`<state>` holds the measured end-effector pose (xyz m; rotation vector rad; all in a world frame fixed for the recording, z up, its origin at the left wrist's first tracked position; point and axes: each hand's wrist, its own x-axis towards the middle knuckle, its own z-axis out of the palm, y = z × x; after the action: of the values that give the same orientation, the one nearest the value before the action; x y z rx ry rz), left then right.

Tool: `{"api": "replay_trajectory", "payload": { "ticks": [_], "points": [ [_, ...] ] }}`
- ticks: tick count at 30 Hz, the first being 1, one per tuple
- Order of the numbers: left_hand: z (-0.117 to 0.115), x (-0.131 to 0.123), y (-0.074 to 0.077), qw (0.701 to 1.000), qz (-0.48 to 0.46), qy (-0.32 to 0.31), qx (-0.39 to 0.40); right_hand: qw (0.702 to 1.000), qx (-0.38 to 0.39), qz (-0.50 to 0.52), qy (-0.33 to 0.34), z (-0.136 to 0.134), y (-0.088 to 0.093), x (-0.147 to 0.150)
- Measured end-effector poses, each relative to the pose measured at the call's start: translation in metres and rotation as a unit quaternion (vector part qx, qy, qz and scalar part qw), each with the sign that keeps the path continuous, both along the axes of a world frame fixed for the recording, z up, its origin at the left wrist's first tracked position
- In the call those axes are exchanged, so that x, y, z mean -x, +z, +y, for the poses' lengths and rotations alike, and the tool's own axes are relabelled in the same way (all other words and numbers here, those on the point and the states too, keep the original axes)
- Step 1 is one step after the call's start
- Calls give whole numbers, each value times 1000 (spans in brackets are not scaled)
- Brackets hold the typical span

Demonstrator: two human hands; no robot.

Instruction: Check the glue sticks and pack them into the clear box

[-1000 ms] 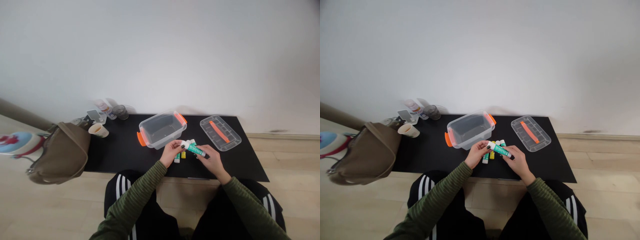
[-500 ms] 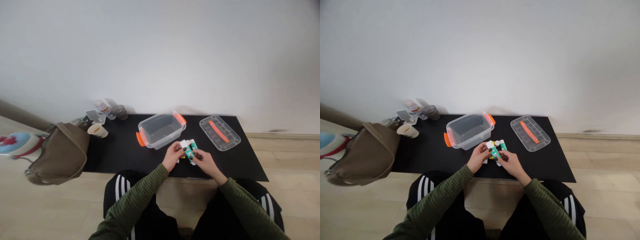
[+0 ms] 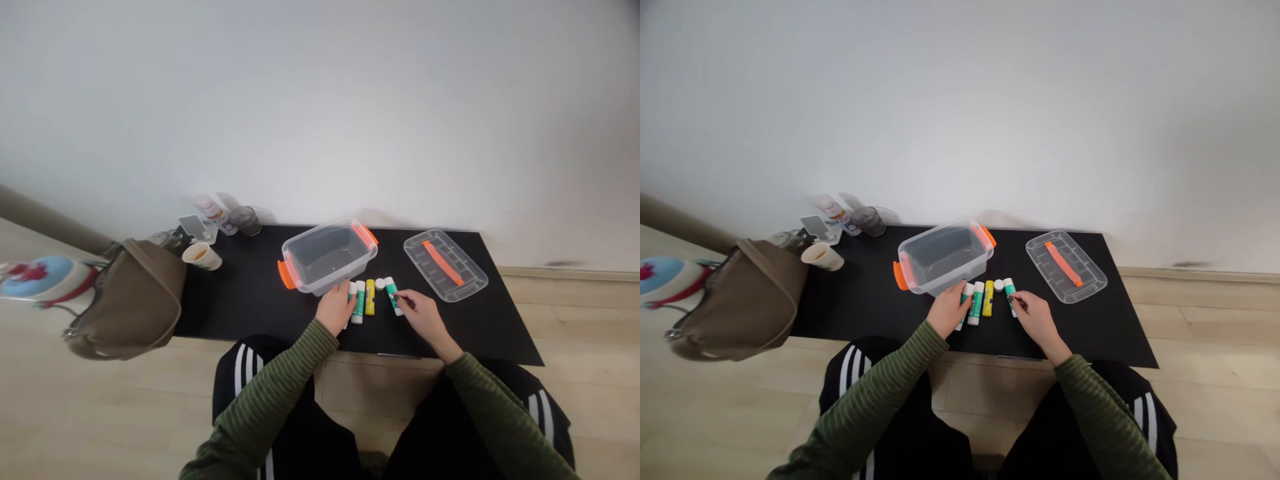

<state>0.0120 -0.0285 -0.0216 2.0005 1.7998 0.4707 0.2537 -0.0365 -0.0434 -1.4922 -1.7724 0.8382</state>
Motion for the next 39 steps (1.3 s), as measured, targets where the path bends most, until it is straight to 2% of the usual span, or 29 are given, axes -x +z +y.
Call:
{"api": "replay_trajectory", "payload": {
  "ticks": [5,9,15,18,20,23,26,28,32,39],
  "points": [
    [1,-4,0,994,95,15,51,994,-69,-91,0,1,-6,-1],
    [5,-7,-4,991,111,16,68,987,-66,-148,-13,3,-15,-2],
    [6,-13,-7,988,148,2,42,981,-44,-185,-34,5,-25,-2],
    [1,-15,-6,987,160,-2,3,980,-36,-193,-32,5,-26,-2],
    [0,-17,-7,987,154,-22,-41,979,-33,-197,-28,5,-26,-1],
    [4,-22,-12,983,112,-101,-104,978,-34,-204,-26,4,-27,2],
    [13,-32,-23,969,63,-188,-148,976,-42,-213,-29,4,-28,7],
    [19,-38,-31,962,40,-219,-160,974,-43,-220,-34,3,-29,9],
    [26,-44,-40,960,15,-231,-157,969,-33,-240,-44,3,-27,11],
    [27,-41,-41,960,16,-232,-159,966,-9,-257,-42,3,-21,14]
  ]
}}
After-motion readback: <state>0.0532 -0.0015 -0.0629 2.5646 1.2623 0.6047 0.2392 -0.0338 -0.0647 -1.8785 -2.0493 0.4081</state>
